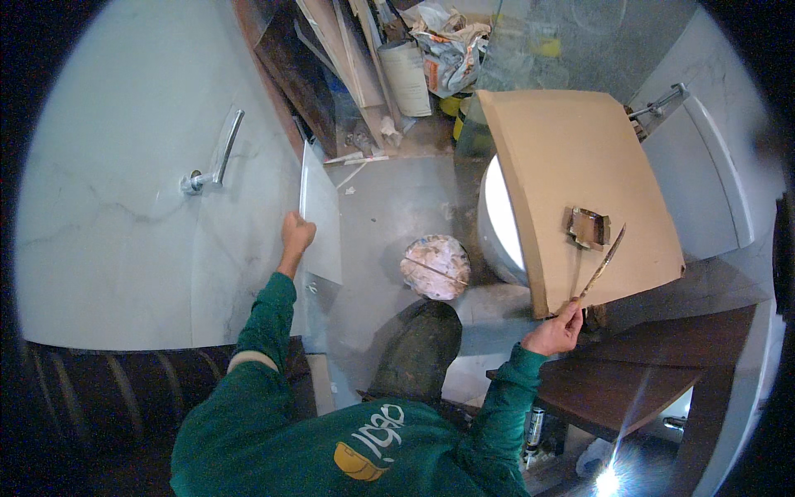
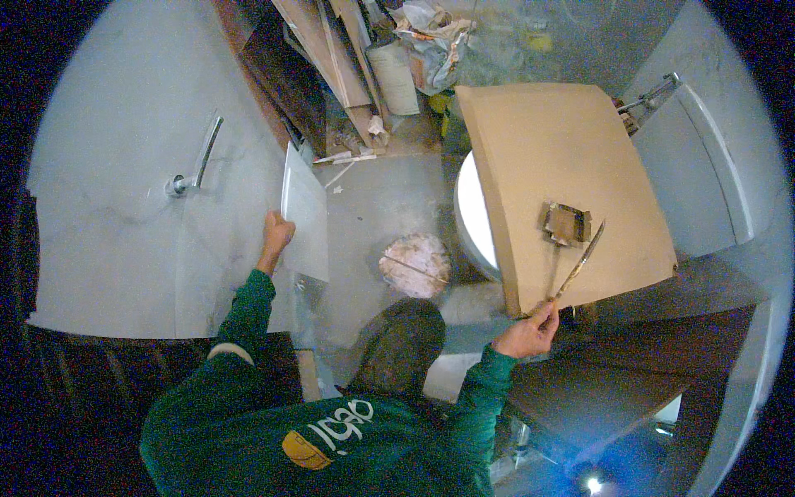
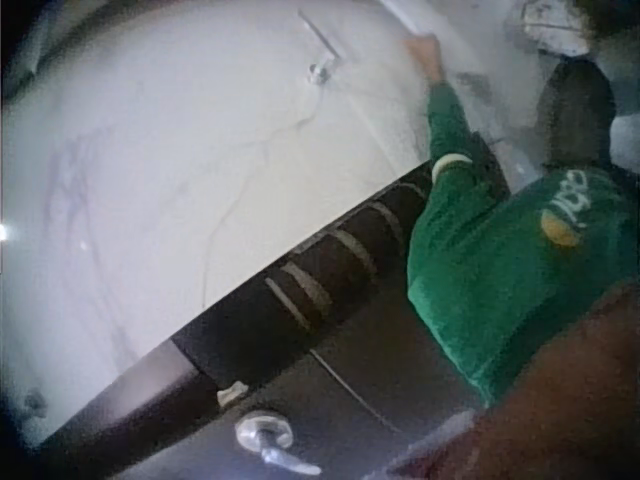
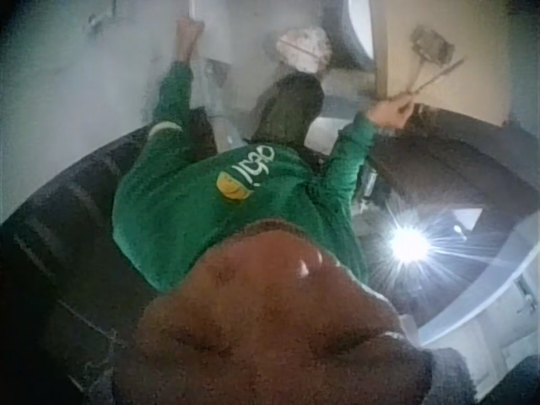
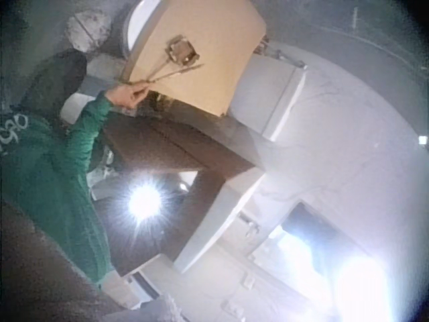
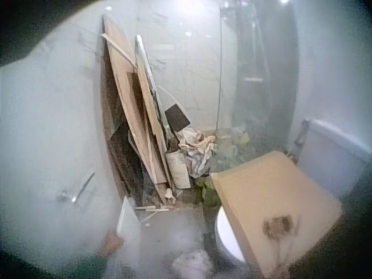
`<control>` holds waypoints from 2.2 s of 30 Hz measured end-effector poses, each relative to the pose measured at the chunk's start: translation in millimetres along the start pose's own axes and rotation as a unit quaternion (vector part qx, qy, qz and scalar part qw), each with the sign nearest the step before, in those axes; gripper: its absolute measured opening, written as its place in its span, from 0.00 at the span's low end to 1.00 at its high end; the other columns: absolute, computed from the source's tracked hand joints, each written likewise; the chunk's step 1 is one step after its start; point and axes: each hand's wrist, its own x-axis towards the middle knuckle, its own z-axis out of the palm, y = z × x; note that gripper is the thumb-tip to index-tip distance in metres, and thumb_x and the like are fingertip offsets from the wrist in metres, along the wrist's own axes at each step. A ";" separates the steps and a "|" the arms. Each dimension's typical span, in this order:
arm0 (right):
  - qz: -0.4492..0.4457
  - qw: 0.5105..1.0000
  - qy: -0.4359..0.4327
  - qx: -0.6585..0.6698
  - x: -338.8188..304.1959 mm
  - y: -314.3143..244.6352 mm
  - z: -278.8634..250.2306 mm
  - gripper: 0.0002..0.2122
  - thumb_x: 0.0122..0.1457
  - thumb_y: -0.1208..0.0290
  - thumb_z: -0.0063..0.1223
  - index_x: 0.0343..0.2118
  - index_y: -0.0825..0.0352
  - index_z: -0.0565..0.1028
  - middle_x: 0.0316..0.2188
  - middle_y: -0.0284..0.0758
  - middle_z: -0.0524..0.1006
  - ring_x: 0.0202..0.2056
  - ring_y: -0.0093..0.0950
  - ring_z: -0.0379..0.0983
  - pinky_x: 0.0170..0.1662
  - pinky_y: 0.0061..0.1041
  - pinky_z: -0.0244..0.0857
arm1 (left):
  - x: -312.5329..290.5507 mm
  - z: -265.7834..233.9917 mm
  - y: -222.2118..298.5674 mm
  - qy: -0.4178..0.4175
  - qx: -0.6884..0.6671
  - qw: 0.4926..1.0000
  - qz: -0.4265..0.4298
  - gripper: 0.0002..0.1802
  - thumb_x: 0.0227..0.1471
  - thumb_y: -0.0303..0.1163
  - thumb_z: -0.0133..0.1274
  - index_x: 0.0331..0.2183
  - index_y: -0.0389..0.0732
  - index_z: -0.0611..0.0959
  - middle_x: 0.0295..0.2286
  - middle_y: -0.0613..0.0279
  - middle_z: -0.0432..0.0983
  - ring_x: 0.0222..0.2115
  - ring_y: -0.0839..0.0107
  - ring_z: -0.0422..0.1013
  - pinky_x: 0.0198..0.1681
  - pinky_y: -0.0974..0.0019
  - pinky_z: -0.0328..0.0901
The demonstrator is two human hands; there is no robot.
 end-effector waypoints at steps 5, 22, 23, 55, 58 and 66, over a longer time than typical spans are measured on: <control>-0.013 1.000 -0.011 -0.013 -0.2 -0.3 -1.4 0.15 0.64 0.67 0.53 0.44 0.77 0.77 0.37 0.41 0.80 0.37 0.28 0.73 0.45 0.27 0.66 | -37.3 7.6 -25.1 0.049 -0.016 0.999 0.003 0.13 0.34 0.29 0.51 0.25 0.28 0.78 0.26 0.36 0.75 0.29 0.37 0.71 0.35 0.45 0.66; 0.015 0.999 -0.026 0.036 4.3 5.2 -3.8 0.14 0.64 0.70 0.52 0.46 0.76 0.74 0.42 0.41 0.78 0.42 0.27 0.73 0.48 0.25 0.67 | 114.0 37.3 1.8 0.189 0.003 0.958 0.217 0.14 0.39 0.32 0.50 0.23 0.27 0.77 0.24 0.34 0.73 0.28 0.34 0.70 0.34 0.42 0.64; 0.014 0.999 -0.027 0.024 4.7 4.9 -4.5 0.14 0.64 0.70 0.52 0.46 0.76 0.74 0.42 0.40 0.78 0.42 0.27 0.73 0.48 0.25 0.67 | 130.7 40.5 17.3 0.224 0.014 0.952 0.210 0.14 0.39 0.32 0.50 0.24 0.27 0.77 0.24 0.33 0.73 0.29 0.34 0.70 0.35 0.42 0.65; -0.027 0.997 -0.027 -0.060 -7.7 -15.7 -1.8 0.12 0.67 0.69 0.48 0.46 0.73 0.75 0.41 0.34 0.77 0.41 0.22 0.71 0.48 0.24 0.65 | 356.3 97.3 65.1 0.071 0.164 0.983 0.047 0.17 0.48 0.41 0.56 0.36 0.38 0.80 0.38 0.44 0.78 0.42 0.45 0.74 0.45 0.47 0.69; -0.060 0.995 -0.009 -0.085 -7.0 -14.8 -0.1 0.11 0.66 0.70 0.49 0.43 0.73 0.76 0.37 0.34 0.78 0.38 0.23 0.70 0.44 0.23 0.65 | 319.8 98.6 81.9 0.221 0.003 0.962 0.162 0.30 0.48 0.48 0.58 0.45 0.32 0.79 0.44 0.40 0.76 0.46 0.44 0.72 0.51 0.51 0.65; -0.062 0.996 -0.039 -0.046 -3.8 -10.9 -10.0 0.08 0.64 0.74 0.50 0.41 0.73 0.76 0.35 0.31 0.77 0.37 0.18 0.69 0.42 0.18 0.65 | 43.9 77.4 178.2 0.045 -0.378 0.922 0.068 0.07 0.49 0.27 0.59 0.30 0.35 0.80 0.26 0.61 0.78 0.26 0.74 0.73 0.31 0.70 0.67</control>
